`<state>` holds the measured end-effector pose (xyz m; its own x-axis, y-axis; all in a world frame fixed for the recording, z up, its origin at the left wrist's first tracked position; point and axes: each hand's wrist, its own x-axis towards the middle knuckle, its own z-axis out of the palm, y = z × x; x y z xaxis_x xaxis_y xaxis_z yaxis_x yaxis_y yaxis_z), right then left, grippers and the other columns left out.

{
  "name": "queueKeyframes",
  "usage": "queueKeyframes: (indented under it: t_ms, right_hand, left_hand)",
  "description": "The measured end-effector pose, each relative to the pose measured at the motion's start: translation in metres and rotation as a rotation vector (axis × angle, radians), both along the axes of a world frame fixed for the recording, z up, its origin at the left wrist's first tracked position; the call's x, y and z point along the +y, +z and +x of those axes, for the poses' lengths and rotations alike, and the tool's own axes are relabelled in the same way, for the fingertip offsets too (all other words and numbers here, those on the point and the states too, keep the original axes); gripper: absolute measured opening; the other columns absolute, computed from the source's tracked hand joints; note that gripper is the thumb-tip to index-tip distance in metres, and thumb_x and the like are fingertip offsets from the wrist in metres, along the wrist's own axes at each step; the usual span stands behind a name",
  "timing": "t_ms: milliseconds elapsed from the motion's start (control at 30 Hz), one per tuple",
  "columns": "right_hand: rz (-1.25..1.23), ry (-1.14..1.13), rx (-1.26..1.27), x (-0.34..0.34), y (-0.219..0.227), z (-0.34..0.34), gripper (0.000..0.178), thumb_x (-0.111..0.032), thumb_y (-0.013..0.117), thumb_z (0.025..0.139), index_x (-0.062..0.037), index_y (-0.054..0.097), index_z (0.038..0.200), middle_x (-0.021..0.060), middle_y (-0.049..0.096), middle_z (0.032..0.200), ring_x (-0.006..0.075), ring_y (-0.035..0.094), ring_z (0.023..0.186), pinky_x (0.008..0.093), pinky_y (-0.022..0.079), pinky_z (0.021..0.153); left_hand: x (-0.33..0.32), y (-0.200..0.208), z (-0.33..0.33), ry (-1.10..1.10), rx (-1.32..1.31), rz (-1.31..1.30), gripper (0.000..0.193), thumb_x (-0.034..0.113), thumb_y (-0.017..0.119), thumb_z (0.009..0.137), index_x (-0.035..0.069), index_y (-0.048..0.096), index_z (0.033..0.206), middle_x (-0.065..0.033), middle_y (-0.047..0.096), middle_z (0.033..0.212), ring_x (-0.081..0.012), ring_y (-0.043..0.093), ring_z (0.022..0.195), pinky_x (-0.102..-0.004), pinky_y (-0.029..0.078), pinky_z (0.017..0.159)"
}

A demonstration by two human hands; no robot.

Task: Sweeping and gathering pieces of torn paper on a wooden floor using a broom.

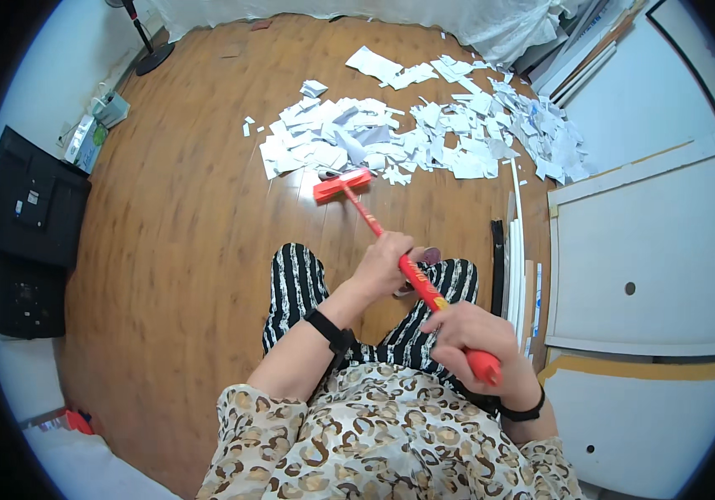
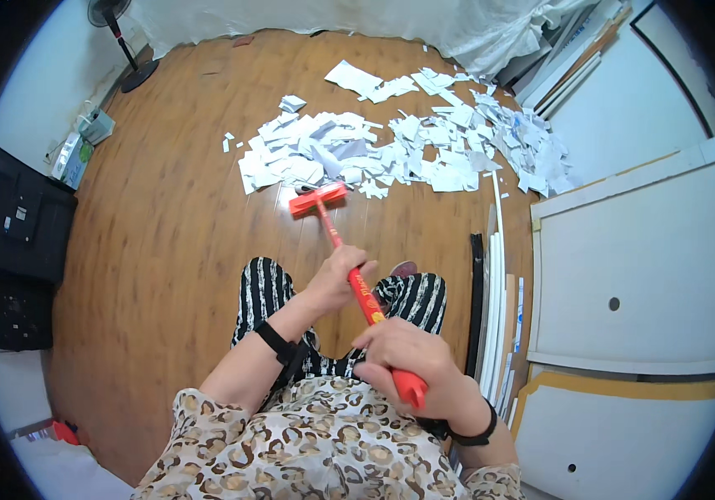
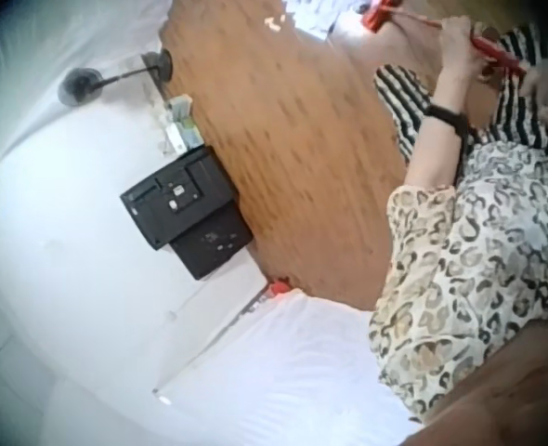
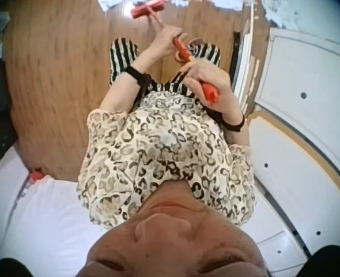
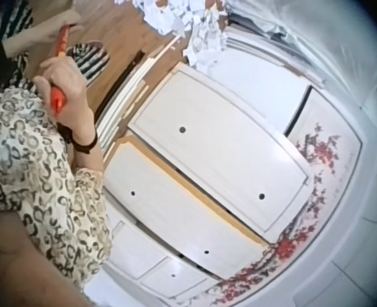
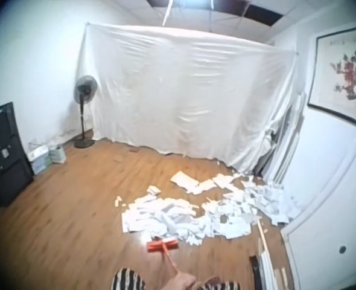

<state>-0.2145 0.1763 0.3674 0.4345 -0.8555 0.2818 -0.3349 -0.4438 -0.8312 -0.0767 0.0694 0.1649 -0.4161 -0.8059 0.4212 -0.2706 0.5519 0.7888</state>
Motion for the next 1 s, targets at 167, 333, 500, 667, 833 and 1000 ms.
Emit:
queueKeyframes:
  t_ms: [167, 333, 500, 667, 833, 1000]
  right_hand:
    - [-0.033, -0.241, -0.116, 0.033, 0.048, -0.013, 0.016, -0.003, 0.075, 0.064, -0.0036, 0.059, 0.060, 0.0080, 0.063, 0.061, 0.0277, 0.068, 0.061, 0.0328, 0.053, 0.057]
    - [0.000, -0.371, -0.200, 0.064, 0.053, -0.015, 0.015, -0.004, 0.071, 0.064, -0.0035, 0.058, 0.056, 0.0055, 0.059, 0.052, 0.0276, 0.065, 0.052, 0.0315, 0.052, 0.051]
    - [0.125, -0.453, -0.097, 0.080, 0.038, -0.011, 0.017, -0.004, 0.072, 0.071, -0.0006, 0.059, 0.061, 0.0076, 0.059, 0.058, 0.0293, 0.066, 0.061, 0.0367, 0.053, 0.061]
    - [0.193, -0.471, -0.037, 0.060, -0.030, -0.024, 0.011, 0.002, 0.066, 0.081, 0.0004, 0.059, 0.073, 0.0106, 0.064, 0.080, 0.0311, 0.066, 0.090, 0.0410, 0.051, 0.083]
    - [0.095, -0.466, -0.009, 0.060, -0.018, -0.025, 0.010, 0.001, 0.066, 0.080, -0.0012, 0.059, 0.074, 0.0079, 0.064, 0.078, 0.0316, 0.067, 0.090, 0.0406, 0.051, 0.083]
    - [-0.055, -0.461, -0.158, 0.089, 0.047, -0.056, 0.012, -0.003, 0.068, 0.078, -0.0046, 0.061, 0.070, 0.0083, 0.064, 0.067, 0.0287, 0.070, 0.074, 0.0359, 0.053, 0.067]
  left_hand:
    - [0.028, 0.061, -0.042, -0.131, 0.080, 0.070, 0.023, 0.020, 0.067, 0.089, 0.003, 0.057, 0.078, -0.0151, 0.059, 0.077, -0.0366, 0.057, 0.080, -0.0469, 0.047, 0.073]
    - [0.072, 0.059, -0.046, -0.376, 0.005, 0.280, 0.027, 0.021, 0.066, 0.091, 0.001, 0.057, 0.076, -0.0176, 0.061, 0.078, -0.0406, 0.057, 0.082, -0.0491, 0.046, 0.076]
    - [0.072, 0.020, -0.059, -0.358, 0.091, 0.196, 0.023, 0.019, 0.068, 0.089, 0.003, 0.055, 0.078, -0.0161, 0.061, 0.080, -0.0397, 0.055, 0.081, -0.0480, 0.044, 0.074]
    - [0.012, -0.040, -0.073, -0.266, -0.125, 0.102, 0.021, 0.024, 0.064, 0.091, 0.005, 0.059, 0.083, -0.0150, 0.062, 0.087, -0.0371, 0.059, 0.092, -0.0477, 0.051, 0.078]
    - [0.006, -0.024, -0.087, -0.323, -0.116, 0.061, 0.028, 0.028, 0.067, 0.090, 0.004, 0.057, 0.078, -0.0158, 0.059, 0.087, -0.0363, 0.059, 0.091, -0.0465, 0.051, 0.076]
    - [0.066, 0.062, -0.106, -0.357, 0.043, 0.098, 0.024, 0.022, 0.070, 0.087, 0.003, 0.059, 0.077, -0.0142, 0.063, 0.080, -0.0373, 0.058, 0.081, -0.0462, 0.048, 0.075]
